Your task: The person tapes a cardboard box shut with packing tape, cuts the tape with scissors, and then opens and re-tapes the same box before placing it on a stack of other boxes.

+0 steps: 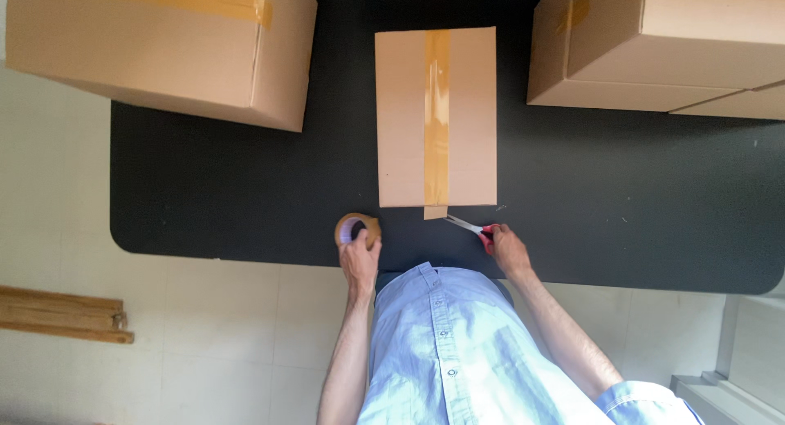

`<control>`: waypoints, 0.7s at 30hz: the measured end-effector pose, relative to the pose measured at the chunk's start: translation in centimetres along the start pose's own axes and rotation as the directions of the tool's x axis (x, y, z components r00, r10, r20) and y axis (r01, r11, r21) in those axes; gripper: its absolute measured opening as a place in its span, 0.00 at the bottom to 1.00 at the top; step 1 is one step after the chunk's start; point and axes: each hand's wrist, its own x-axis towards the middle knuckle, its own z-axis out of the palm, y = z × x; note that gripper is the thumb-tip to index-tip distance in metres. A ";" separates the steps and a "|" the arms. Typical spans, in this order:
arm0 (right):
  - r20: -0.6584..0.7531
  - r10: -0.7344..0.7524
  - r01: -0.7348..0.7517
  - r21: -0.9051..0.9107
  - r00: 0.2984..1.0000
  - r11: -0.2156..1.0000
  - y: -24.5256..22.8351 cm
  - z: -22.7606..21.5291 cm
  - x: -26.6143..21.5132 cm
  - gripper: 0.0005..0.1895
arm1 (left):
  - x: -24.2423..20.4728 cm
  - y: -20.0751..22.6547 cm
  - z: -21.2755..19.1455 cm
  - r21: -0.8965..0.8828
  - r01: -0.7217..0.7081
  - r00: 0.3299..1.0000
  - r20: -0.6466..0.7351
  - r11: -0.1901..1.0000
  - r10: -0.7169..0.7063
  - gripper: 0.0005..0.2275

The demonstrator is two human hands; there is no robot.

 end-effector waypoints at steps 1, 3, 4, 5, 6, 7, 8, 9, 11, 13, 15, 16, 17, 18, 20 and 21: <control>-0.003 0.007 -0.007 0.003 1.000 1.000 -0.5 -0.1 0.0 0.26 | 0.7 -0.6 0.0 -0.001 -0.007 1.000 0.003 1.000 0.007 0.10; 0.003 0.007 -0.008 0.075 1.000 0.997 -1.1 -0.3 -0.3 0.31 | 1.8 -1.6 0.5 0.090 0.101 0.995 0.010 0.991 -0.102 0.09; 0.002 0.019 -0.019 0.076 1.000 0.997 -2.3 -1.8 -1.1 0.31 | 2.3 -1.9 0.5 0.087 0.092 0.995 0.018 0.992 -0.094 0.09; 0.003 0.045 -0.045 0.094 0.999 0.995 -3.4 -3.4 -2.0 0.22 | 2.8 -2.2 0.5 0.135 0.106 0.994 0.008 0.985 -0.108 0.08; 0.004 0.070 -0.070 0.112 0.998 0.991 -4.6 -5.0 -2.8 0.18 | 3.4 -2.5 0.5 0.181 0.120 0.993 -0.003 0.976 -0.122 0.07; 0.002 0.081 -0.081 0.111 0.997 0.991 -5.6 -6.2 -3.2 0.18 | 3.8 -3.0 0.8 0.177 0.112 0.993 0.005 0.978 -0.114 0.07; -0.044 0.020 -0.010 0.212 0.999 0.977 -6.6 -7.5 -3.4 0.17 | 4.4 -3.4 1.1 0.205 0.113 0.993 0.009 0.972 -0.117 0.07; -0.098 -0.036 0.065 0.307 0.995 0.949 -7.6 -8.7 -3.7 0.17 | 5.0 -3.8 1.4 0.232 0.114 0.993 0.014 0.966 -0.121 0.07; -0.145 -0.073 0.128 0.418 0.987 0.900 -9.6 -11.4 -4.5 0.17 | 5.4 -3.4 1.0 0.195 0.107 0.994 -0.012 0.975 -0.107 0.06; -0.202 -0.103 0.196 0.518 0.974 0.832 -11.3 -13.9 -5.1 0.17 | 5.5 -2.5 0.5 0.157 0.097 0.995 -0.041 0.983 -0.092 0.05; -0.207 -0.096 0.207 0.620 0.974 0.757 -12.7 -16.5 -5.4 0.22 | 5.3 -1.4 -0.4 0.144 0.113 0.979 -0.183 0.983 -0.086 0.21; -0.210 -0.095 0.208 0.619 0.973 0.757 -12.6 -15.8 -4.9 0.22 | 4.9 0.0 -0.4 0.143 0.110 0.979 -0.185 0.984 -0.083 0.21; -0.219 -0.048 0.185 0.663 0.974 0.726 -12.5 -15.1 -4.4 0.22 | 4.6 1.3 -0.3 0.017 0.034 0.977 -0.211 0.999 -0.030 0.19; -0.216 -0.005 0.160 0.706 0.976 0.689 -12.6 -14.3 -4.2 0.23 | 3.8 2.4 -0.5 -0.102 -0.038 0.971 -0.240 0.994 0.012 0.17; -0.229 0.017 0.162 0.736 0.973 0.657 -12.1 -12.0 -2.7 0.20 | 2.6 6.3 -1.4 -0.334 -0.107 0.992 -0.101 0.937 0.077 0.12; -0.246 0.042 0.166 0.762 0.968 0.626 -11.8 -10.7 -1.9 0.18 | 2.0 8.2 -1.7 -0.557 -0.138 0.984 0.016 0.819 0.176 0.14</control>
